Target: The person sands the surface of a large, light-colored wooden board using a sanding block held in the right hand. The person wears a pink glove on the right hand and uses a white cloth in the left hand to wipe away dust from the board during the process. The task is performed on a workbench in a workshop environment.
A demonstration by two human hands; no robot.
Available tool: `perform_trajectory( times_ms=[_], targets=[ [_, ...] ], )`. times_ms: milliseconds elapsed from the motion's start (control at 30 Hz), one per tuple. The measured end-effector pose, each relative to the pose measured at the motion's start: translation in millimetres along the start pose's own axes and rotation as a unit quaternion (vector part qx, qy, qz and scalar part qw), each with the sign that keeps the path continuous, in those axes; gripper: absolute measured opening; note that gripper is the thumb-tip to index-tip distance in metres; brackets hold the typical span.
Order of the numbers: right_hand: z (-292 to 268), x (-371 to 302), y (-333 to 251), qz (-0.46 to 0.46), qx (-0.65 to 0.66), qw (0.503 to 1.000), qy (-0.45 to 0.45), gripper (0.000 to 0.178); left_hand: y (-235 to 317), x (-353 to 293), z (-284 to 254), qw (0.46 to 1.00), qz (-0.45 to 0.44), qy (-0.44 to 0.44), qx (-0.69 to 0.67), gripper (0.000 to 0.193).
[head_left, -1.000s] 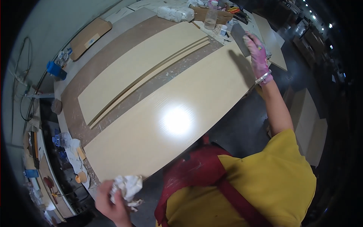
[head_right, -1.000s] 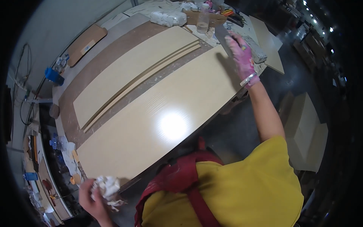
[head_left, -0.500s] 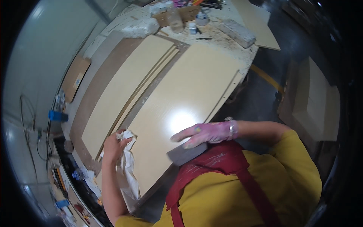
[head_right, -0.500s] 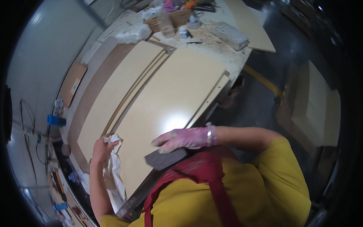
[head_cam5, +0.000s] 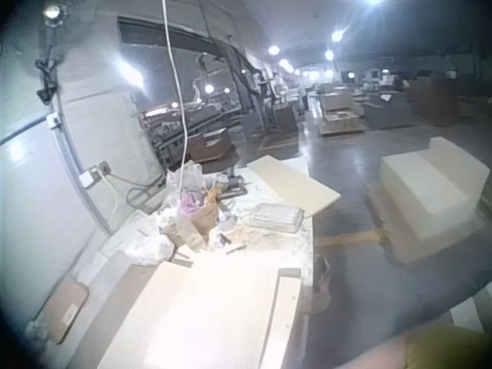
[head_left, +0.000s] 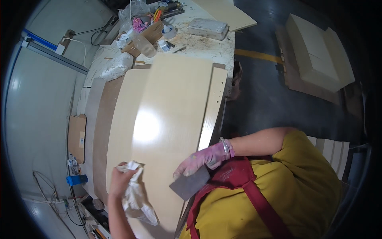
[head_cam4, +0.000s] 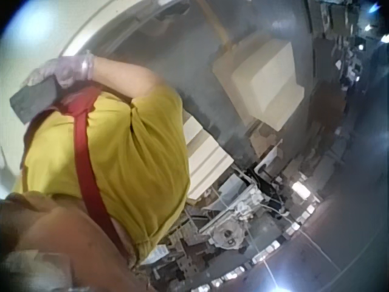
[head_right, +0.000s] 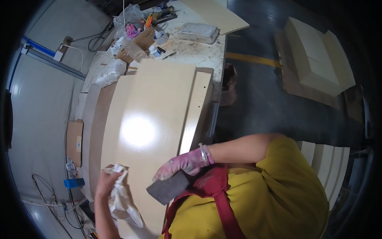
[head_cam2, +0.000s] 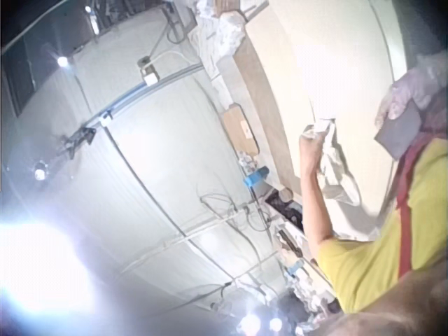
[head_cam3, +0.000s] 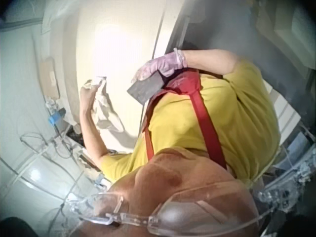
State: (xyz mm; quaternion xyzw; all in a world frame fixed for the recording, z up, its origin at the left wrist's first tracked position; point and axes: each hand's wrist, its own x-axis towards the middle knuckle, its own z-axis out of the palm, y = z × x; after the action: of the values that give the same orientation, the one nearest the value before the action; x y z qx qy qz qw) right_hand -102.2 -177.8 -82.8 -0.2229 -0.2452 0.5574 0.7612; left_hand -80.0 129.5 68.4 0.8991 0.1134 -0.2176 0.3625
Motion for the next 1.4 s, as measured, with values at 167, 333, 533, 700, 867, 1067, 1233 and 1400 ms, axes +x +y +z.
perform_trajectory(
  times_ms=[167,333,533,700,867,1067,1233,1400],
  targets=[
    [-0.6,-35.1,-27.4,-0.066,0.031,0.997,0.025,0.052,30.4,-26.3,-26.1,0.998,-0.028,-0.016,0.052,0.014],
    [2.6,-76.1,-80.7,-0.136,0.033,0.987,0.083,0.075,47.3,-66.9,-42.9,0.993,-0.010,0.087,0.076,0.011],
    [4.3,-89.2,-107.2,-0.183,0.017,0.972,0.149,0.079,47.8,-76.4,-105.9,0.924,0.109,0.282,0.233,0.012],
    [-5.6,-79.9,-93.1,-0.163,-0.021,0.972,0.169,0.067,-0.2,-13.7,-153.9,0.882,0.152,0.325,0.306,0.013],
    [4.7,-82.7,-93.3,-0.170,-0.050,0.960,0.217,0.059,-34.6,43.5,-171.4,0.939,0.114,0.237,0.223,0.016],
    [20.9,-89.7,-89.5,-0.204,-0.041,0.920,0.333,0.057,-78.6,134.6,-186.9,0.970,0.063,0.149,0.182,0.023],
    [43.9,-70.1,-79.3,-0.169,-0.452,0.664,0.571,0.054,-151.6,219.1,-218.2,0.963,0.048,0.170,0.205,0.030],
    [48.7,-47.2,-59.6,0.007,-0.782,0.406,0.473,0.059,-240.5,300.5,-208.5,0.950,0.089,0.200,0.221,0.035]
  ],
)
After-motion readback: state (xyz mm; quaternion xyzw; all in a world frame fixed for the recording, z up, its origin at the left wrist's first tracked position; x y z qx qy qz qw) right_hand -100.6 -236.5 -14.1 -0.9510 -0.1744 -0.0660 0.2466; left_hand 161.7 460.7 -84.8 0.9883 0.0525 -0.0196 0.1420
